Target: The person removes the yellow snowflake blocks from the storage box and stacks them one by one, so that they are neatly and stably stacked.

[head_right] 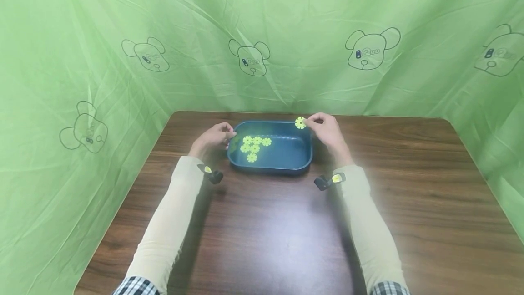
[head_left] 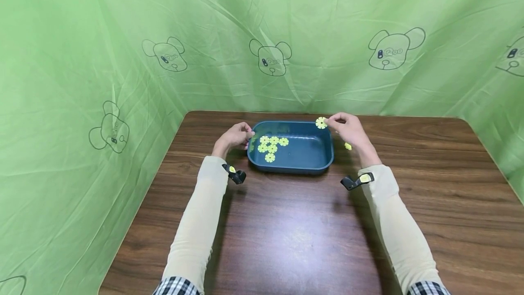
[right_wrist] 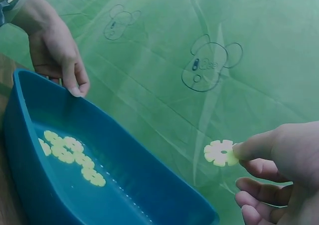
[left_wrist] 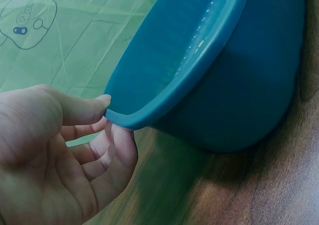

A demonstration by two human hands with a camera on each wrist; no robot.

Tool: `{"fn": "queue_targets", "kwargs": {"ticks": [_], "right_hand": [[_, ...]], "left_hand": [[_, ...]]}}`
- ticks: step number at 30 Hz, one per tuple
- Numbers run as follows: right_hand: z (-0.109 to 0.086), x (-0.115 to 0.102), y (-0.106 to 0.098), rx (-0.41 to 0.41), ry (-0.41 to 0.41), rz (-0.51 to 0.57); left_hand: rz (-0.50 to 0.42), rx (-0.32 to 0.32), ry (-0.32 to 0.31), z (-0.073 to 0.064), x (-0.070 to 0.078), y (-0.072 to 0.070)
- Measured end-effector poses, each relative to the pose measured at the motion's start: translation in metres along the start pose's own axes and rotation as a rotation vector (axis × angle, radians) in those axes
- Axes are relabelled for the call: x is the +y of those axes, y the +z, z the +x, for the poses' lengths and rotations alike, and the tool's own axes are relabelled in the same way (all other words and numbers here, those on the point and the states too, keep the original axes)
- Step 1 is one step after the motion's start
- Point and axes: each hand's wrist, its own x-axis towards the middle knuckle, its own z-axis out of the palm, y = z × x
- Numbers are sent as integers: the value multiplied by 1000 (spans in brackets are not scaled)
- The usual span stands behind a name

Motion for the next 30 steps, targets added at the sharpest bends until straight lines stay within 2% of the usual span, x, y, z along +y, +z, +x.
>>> {"fn": "queue_targets", "kwargs": {"ticks": [10,19,26,30], "right_hand": [[-1,12,-13,25,43,-8],[-2,30,-22,49,92,62],[-5,43,-29,62,97,48],[-7,50,-34,64,131,42]], "left_hand": [[5,-1,-1,0,0,-1],[5,-3,-3,1,-1,-1],[-16,-5,8,1,0,1],[-15,-7,7,0,1,1]]}}
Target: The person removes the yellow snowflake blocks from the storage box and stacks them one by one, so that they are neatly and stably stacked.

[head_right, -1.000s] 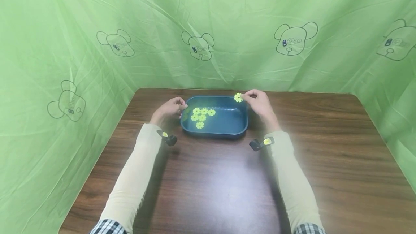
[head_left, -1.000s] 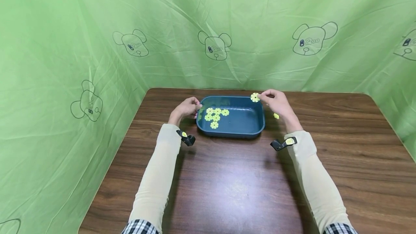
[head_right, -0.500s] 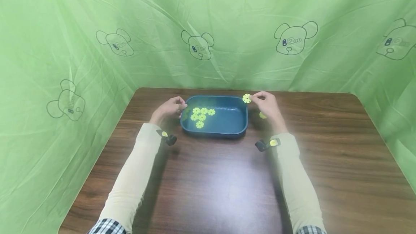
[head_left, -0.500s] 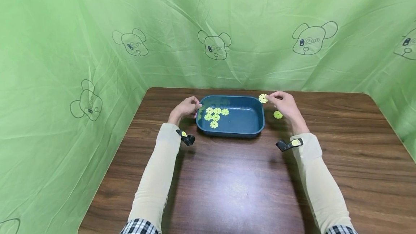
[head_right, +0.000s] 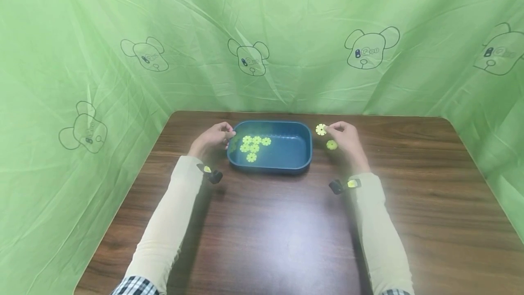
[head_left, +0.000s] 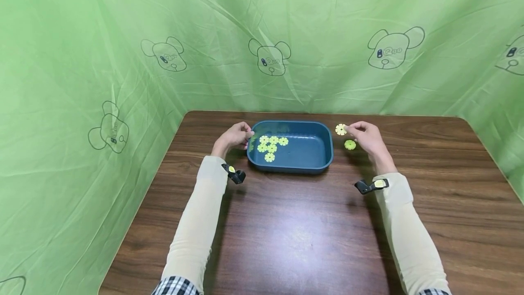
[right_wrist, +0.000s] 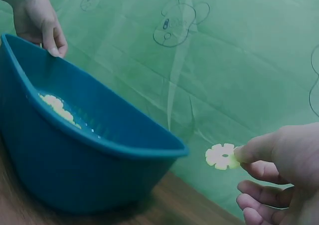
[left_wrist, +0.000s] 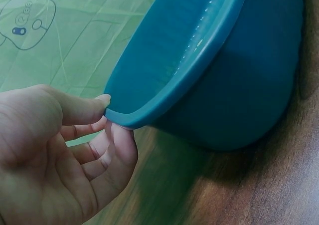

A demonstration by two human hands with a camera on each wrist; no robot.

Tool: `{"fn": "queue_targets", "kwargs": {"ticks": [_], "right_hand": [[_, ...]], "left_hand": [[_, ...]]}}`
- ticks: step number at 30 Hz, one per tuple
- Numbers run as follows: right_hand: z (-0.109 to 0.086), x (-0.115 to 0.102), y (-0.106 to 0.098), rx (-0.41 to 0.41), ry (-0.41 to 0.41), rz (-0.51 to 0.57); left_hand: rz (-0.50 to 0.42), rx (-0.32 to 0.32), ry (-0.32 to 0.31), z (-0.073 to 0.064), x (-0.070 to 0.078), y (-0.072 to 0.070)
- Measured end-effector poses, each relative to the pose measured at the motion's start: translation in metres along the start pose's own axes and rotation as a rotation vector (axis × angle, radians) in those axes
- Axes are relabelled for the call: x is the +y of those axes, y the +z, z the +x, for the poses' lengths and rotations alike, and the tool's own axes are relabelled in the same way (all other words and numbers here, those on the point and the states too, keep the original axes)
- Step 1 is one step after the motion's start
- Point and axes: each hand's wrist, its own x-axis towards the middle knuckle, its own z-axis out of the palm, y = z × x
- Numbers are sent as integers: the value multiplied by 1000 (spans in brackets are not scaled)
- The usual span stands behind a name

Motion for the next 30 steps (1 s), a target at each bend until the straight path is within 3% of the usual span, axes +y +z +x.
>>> {"fn": "queue_targets", "kwargs": {"ticks": [14,23,30], "right_hand": [[0,29,-8,4,74,-147],[-2,35,-11,-16,131,-284],[1,39,-12,16,121,-398]], "left_hand": [[-13,-2,-2,-2,-1,1],[-7,-2,7,-2,-2,1],[4,2,10,-2,-2,1]]}}
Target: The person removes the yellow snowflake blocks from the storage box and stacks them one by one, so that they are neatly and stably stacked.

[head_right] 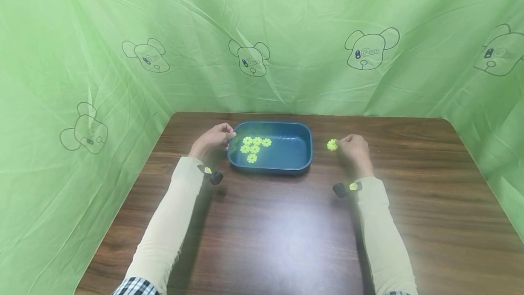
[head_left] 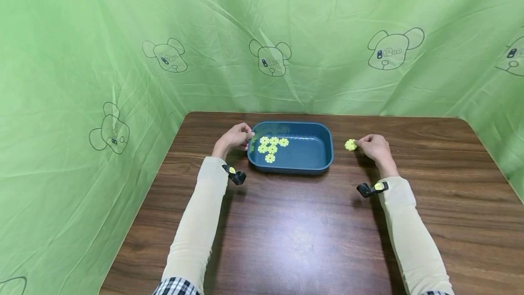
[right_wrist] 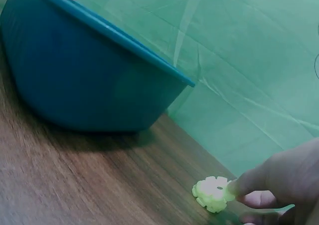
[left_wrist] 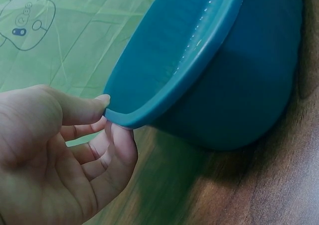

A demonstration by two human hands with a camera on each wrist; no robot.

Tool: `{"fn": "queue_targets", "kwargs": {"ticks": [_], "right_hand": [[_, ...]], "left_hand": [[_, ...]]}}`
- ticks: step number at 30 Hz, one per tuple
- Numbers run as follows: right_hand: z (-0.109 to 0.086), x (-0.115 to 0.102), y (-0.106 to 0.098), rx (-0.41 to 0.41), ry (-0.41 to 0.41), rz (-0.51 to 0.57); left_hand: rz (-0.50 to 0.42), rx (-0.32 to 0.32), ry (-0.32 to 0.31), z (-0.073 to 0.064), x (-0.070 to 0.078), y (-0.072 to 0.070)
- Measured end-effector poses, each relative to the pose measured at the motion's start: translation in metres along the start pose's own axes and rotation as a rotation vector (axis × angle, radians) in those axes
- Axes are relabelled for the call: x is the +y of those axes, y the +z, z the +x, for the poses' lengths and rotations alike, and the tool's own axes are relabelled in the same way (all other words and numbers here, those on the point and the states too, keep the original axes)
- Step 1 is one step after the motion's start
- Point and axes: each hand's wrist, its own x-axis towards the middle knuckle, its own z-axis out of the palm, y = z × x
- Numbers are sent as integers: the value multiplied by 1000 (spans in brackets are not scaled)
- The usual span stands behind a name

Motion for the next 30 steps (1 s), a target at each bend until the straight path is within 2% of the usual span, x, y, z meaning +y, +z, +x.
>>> {"fn": "queue_targets", "kwargs": {"ticks": [4,9,30], "right_hand": [[1,0,0,21,-9,-43],[1,-2,-1,4,-8,-74],[4,-5,-1,-3,11,-102]], "left_hand": [[0,-3,2,1,0,0],[-8,-5,3,1,0,0],[0,-11,-7,5,1,-3]]}}
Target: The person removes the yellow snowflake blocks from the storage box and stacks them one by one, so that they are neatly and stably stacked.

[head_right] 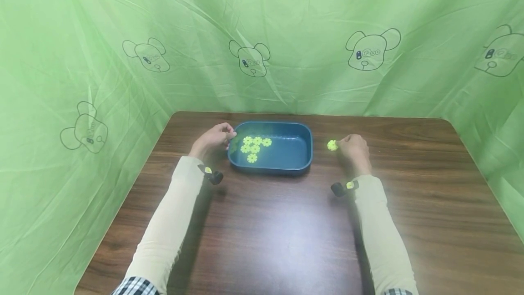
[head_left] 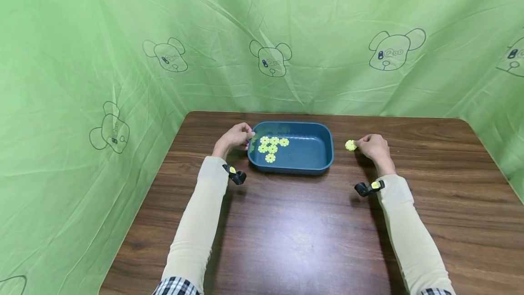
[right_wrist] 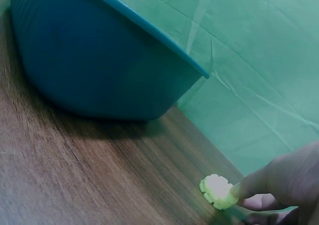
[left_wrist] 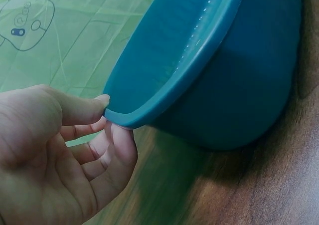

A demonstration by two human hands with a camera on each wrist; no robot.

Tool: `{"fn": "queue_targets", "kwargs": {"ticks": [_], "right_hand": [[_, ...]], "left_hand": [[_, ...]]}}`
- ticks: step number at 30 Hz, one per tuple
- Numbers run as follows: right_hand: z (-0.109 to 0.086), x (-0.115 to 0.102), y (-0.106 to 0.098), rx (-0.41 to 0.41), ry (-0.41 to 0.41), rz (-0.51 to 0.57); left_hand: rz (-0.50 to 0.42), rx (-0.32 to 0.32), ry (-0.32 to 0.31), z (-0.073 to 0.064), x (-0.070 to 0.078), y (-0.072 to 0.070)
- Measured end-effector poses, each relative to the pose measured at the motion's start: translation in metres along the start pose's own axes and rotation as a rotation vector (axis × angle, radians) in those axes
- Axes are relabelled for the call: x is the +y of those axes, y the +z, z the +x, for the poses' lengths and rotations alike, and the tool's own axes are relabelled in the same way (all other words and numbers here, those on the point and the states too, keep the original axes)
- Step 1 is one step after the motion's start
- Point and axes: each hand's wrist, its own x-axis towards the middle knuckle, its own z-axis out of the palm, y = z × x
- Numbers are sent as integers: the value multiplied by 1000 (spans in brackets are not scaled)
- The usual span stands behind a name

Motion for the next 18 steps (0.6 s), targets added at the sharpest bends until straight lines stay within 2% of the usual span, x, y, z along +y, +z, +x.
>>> {"fn": "queue_targets", "kwargs": {"ticks": [10,18], "right_hand": [[-4,-1,-4,32,-17,41],[-9,-11,-12,85,-53,79]], "left_hand": [[-13,-1,-9,-2,2,1],[-16,-2,-15,-3,2,2]]}}
